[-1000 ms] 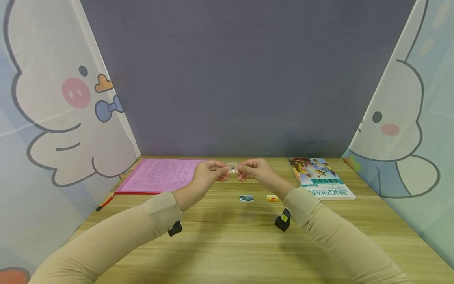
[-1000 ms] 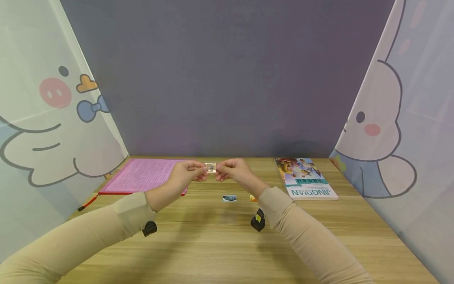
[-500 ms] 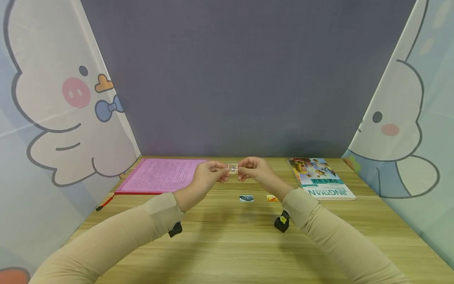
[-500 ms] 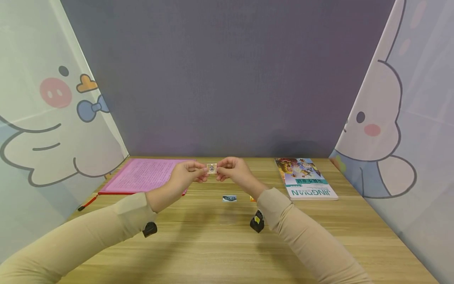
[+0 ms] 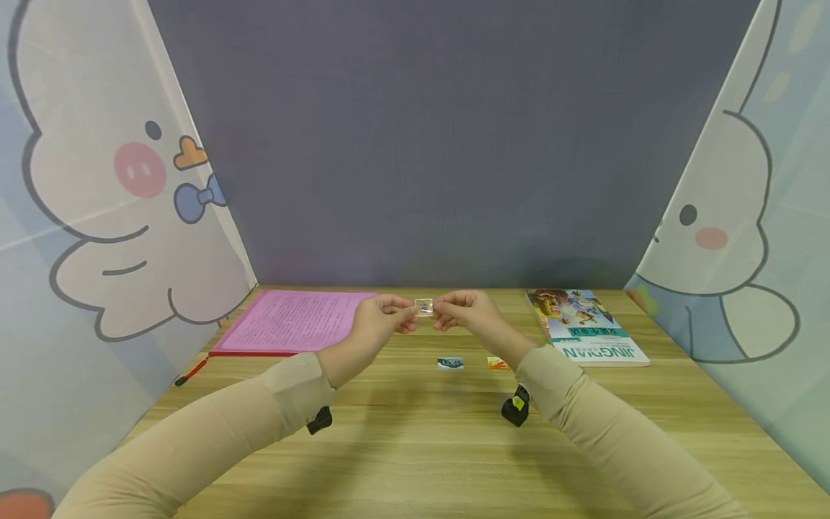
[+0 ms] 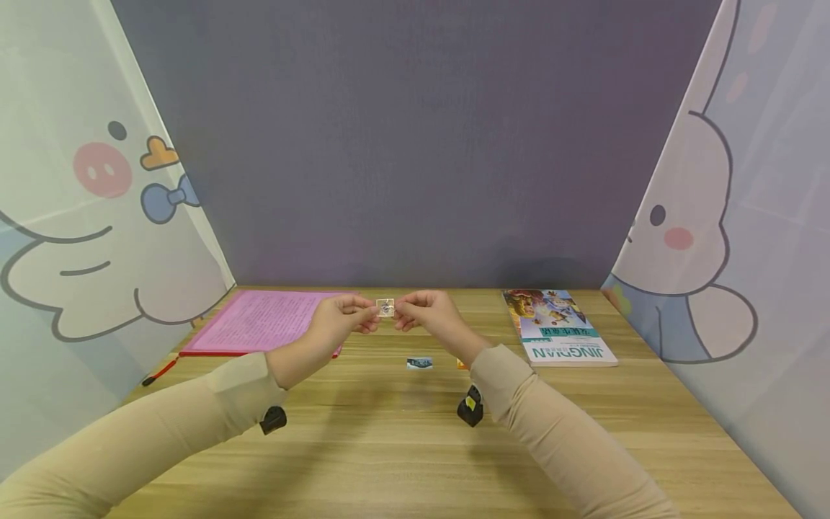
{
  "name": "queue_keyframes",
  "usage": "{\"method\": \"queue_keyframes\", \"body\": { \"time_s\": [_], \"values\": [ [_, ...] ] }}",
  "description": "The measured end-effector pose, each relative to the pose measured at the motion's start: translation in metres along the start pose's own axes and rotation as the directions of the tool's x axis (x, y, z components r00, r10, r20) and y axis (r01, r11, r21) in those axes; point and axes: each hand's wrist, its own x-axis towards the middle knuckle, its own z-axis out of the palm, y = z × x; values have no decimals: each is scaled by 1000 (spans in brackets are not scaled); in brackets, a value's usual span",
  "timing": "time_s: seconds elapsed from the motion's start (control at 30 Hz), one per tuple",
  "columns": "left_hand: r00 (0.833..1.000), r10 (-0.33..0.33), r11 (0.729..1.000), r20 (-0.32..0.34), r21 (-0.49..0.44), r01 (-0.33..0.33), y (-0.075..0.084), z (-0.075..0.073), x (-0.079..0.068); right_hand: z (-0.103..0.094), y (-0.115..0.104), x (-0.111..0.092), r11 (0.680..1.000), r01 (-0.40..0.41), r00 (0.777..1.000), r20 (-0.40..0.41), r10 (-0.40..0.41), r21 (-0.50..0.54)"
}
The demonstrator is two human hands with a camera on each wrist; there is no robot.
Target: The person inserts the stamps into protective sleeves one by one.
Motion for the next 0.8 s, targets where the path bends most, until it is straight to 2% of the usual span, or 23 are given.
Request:
{"method": "queue_keyframes", "body": {
  "time_s": [0.17, 0.33, 0.8],
  "values": [
    [1000, 15, 1000, -7, -5, -15, -4, 0, 3, 4, -1, 0, 998, -45, 998, -44, 44, -32],
    [1000, 23, 999, 1, -30, -23, -5, 1, 4, 8, -3, 0, 996, -60, 996, -76, 55, -63],
    [1000, 22, 999, 9, -47, -22, -6, 1, 4, 9, -3, 0, 997, -63, 995, -78, 59, -50]
  ]
}}
